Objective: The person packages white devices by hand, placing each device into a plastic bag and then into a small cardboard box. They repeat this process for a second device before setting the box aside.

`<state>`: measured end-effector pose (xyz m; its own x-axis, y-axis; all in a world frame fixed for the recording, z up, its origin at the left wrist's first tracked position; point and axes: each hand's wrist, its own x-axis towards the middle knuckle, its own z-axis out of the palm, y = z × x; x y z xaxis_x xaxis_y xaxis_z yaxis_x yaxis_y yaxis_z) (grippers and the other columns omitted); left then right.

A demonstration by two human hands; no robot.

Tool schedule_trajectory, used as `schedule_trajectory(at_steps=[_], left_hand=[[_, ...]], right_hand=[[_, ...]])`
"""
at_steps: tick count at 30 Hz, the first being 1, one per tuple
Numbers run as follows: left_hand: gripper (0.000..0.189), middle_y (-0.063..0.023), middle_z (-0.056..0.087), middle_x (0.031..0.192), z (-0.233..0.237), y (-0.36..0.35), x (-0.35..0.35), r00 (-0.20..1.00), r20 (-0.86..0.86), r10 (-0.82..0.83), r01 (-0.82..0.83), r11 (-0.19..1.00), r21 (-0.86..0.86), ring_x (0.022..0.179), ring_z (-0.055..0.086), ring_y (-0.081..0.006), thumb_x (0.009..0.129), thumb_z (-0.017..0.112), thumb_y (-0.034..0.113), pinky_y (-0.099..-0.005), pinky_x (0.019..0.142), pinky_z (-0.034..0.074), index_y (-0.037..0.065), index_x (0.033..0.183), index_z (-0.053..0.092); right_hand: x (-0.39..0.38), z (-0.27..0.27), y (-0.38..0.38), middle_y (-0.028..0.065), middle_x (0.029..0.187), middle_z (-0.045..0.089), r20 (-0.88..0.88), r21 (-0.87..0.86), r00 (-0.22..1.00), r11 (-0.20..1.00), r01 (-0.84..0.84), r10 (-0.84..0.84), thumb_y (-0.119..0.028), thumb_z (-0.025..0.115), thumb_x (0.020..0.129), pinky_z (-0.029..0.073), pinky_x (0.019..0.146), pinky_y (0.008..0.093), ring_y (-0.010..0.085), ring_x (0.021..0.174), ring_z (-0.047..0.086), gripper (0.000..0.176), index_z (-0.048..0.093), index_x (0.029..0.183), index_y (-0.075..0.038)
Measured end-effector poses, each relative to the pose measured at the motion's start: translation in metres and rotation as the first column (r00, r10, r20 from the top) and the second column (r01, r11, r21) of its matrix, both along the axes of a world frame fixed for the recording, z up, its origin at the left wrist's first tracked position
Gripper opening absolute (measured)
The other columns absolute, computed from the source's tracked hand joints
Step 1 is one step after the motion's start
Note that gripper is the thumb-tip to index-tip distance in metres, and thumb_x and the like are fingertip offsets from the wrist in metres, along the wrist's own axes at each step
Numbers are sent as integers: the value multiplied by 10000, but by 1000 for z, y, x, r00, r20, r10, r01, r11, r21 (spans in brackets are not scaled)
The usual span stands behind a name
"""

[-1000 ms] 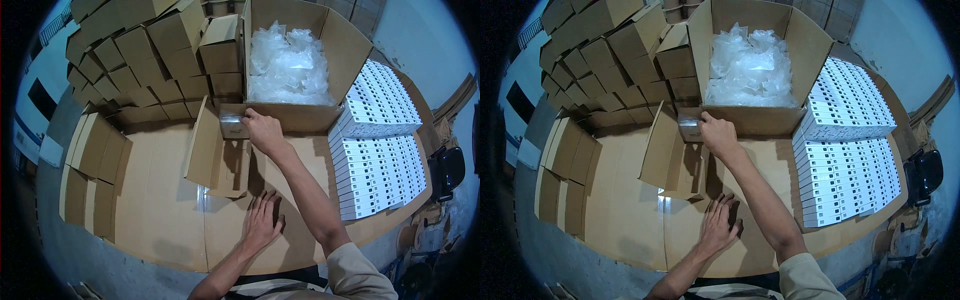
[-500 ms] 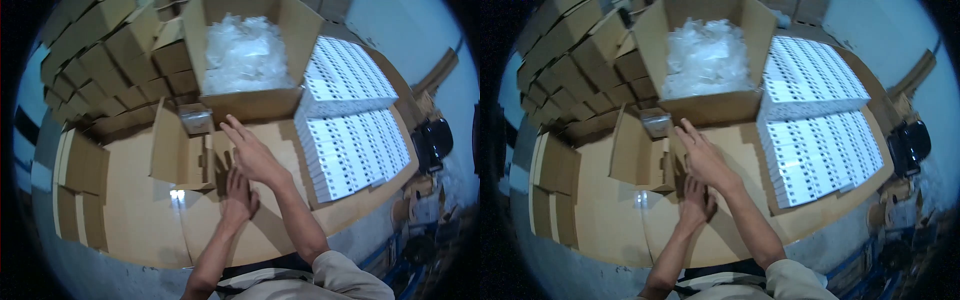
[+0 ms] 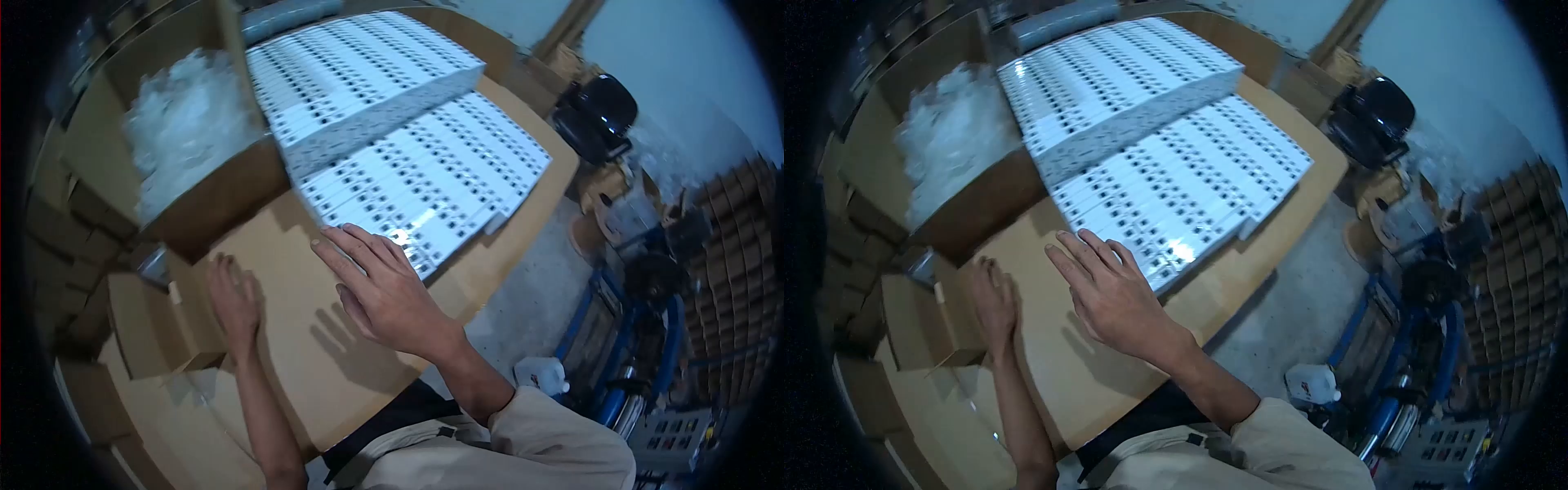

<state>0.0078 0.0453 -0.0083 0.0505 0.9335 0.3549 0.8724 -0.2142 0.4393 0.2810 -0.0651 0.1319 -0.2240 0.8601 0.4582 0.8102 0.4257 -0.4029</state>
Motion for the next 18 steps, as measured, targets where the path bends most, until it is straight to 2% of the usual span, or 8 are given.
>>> schedule_trajectory(at_steps=[7,10,13,14,18], left_hand=[[452,-243,466,1511,0,21,5,998,-64,-27,27,1000,8,1417,405,-426,1040,534,229,-496,1192,312,-40,1402,504],[468,-251,445,1523,-5,27,5,988,-150,-28,30,999,11,1434,387,-427,1059,494,244,-499,1196,306,-47,1426,479],[479,-255,432,1531,-14,31,1,987,-157,-25,27,1000,9,1445,375,-428,1064,485,251,-499,1201,302,-44,1441,461],[480,-255,429,1533,-12,30,3,988,-154,-22,22,1000,-1,1447,373,-428,1065,483,252,-499,1202,301,-43,1443,457],[487,-257,421,1538,-7,27,9,988,-150,-21,17,999,-27,1454,363,-428,1071,473,261,-497,1208,296,-43,1450,447]], right_hand=[[101,-17,-26,181,1505,484,-37,45,943,943,331,-329,-4,648,862,371,1150,520,393,1389,462,621,505,1464,-49],[146,-35,-36,185,1527,467,-48,65,864,862,503,-501,21,635,848,361,1161,528,405,1405,445,648,512,1477,-73],[183,-56,-45,189,1549,447,-46,90,748,743,663,-662,38,627,829,348,1171,530,410,1425,422,673,513,1482,-76],[191,-59,-50,184,1590,397,-2,64,708,707,705,-706,49,619,821,343,1175,531,411,1439,402,694,512,1492,-93],[216,-82,-56,185,1618,347,71,39,650,654,756,-756,59,619,814,341,1176,538,416,1449,387,704,526,1486,-131]])
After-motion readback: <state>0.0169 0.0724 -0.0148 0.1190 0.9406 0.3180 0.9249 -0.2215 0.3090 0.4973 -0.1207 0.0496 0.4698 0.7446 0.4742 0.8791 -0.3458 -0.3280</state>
